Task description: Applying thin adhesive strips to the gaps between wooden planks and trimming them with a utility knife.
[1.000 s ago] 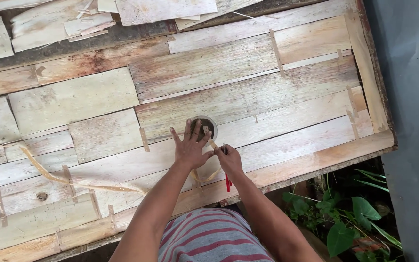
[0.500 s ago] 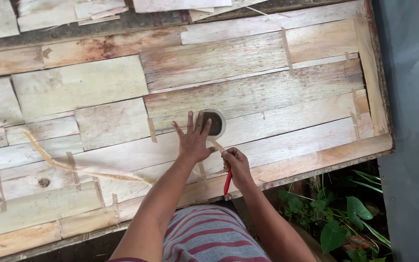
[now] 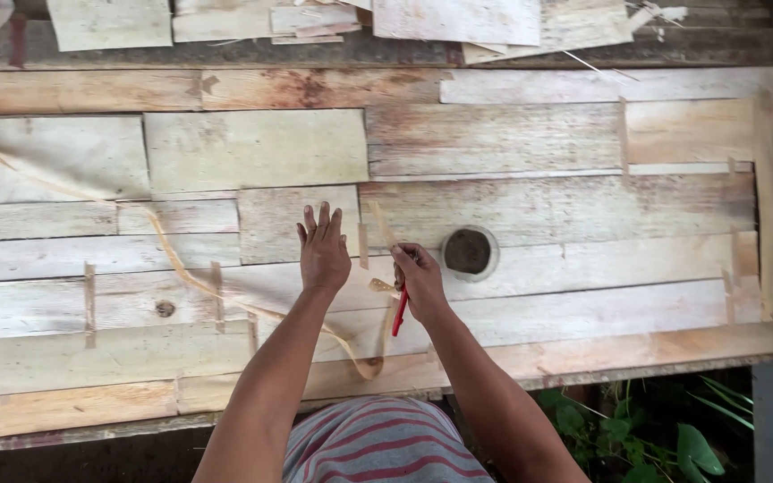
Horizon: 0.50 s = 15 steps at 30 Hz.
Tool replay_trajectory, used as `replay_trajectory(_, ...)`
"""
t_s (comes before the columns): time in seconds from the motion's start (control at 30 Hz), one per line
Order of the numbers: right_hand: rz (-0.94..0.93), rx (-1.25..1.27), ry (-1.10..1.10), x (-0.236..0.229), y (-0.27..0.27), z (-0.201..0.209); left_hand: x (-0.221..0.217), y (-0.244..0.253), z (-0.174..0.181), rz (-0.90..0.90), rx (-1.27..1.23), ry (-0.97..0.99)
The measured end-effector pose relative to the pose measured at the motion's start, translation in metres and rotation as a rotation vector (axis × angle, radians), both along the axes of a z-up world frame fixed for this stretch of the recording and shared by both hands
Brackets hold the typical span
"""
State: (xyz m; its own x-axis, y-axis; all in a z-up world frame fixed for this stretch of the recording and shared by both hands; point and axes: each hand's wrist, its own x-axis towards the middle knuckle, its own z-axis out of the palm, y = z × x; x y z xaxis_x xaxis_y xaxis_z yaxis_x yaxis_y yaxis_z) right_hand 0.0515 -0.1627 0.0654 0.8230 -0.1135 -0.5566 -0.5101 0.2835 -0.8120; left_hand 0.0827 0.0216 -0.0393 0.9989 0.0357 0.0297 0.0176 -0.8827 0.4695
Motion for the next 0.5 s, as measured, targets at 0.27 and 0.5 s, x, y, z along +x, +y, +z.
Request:
replay_trajectory(0.27,-0.09,-0.039,0.132,0.072,0.062,-0.031,0.059,0.055,0.017,-0.163,0.129,0.062)
replay_trajectory(0.5,-0.188,-0.114,0.319,0.075,0.073,-0.067,0.095,0.051,0.035,-0.428,0.174,0.223)
